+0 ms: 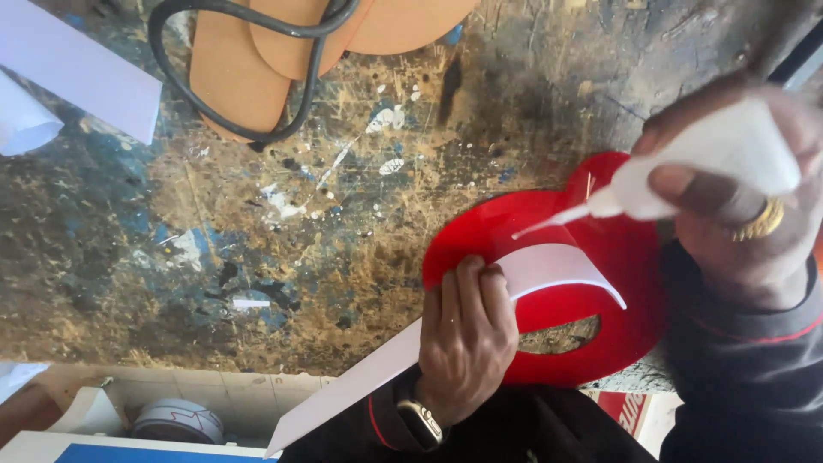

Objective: Gluing a white plastic strip to the edge of a red acrylic letter to create a 3D sign component.

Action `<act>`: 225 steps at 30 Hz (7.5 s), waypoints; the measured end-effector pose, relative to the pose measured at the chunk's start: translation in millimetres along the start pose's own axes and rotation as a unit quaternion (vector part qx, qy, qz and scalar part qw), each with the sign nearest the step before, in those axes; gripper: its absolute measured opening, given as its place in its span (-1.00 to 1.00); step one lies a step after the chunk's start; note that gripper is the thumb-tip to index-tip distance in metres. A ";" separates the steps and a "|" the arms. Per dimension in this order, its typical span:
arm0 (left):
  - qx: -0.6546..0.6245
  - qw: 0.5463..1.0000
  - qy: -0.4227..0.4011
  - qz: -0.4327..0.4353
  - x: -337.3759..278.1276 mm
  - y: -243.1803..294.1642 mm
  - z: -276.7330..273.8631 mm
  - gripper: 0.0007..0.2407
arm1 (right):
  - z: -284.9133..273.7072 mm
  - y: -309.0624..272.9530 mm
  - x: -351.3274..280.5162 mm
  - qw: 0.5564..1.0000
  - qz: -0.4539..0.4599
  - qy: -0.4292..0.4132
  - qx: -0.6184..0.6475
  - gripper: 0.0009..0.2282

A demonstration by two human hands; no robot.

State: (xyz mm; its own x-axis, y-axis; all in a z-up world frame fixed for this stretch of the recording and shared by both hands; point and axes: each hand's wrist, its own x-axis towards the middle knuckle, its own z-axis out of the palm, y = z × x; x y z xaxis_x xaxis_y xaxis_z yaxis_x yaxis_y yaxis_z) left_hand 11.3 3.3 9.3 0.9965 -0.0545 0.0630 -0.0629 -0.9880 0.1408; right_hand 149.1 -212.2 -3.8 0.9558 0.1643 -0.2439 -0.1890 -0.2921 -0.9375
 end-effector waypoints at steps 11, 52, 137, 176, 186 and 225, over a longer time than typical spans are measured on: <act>0.000 1.000 -0.007 -0.019 -0.7 2.8 0.8 -0.80 | 19.6 -55.3 5.6 0.976 -0.097 -0.093 -0.173 -0.84; -0.017 0.999 -0.024 -0.018 -5.4 3.5 3.2 -0.81 | 31.3 -59.0 13.8 0.953 -0.203 -0.181 -0.131 -0.87; 0.067 0.995 0.067 -0.005 -17.0 4.5 28.8 -0.85 | -45.7 -47.5 -18.6 0.935 0.009 0.005 -0.354 -0.30; 0.116 0.987 0.107 -0.011 -16.4 3.1 35.8 -0.82 | 14.4 16.2 -77.8 0.910 -0.280 -0.059 -0.301 -0.45; 0.062 0.996 0.056 0.008 -16.0 3.3 24.2 -0.88 | 22.2 7.5 -82.2 0.893 -0.262 -0.073 -0.359 -0.66; 0.096 0.993 0.066 -0.004 -13.9 4.6 21.7 -0.85 | 13.3 -20.7 -74.5 0.864 -0.253 -0.162 -0.404 -0.64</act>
State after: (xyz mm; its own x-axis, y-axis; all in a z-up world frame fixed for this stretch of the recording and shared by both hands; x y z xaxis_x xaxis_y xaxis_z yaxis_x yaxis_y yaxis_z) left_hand -1.7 -3.6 -12.3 0.9804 -0.0391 0.1931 -0.0303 -0.9984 -0.0485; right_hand 78.7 -205.9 30.4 0.7319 0.6806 -0.0330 0.5792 -0.6468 -0.4962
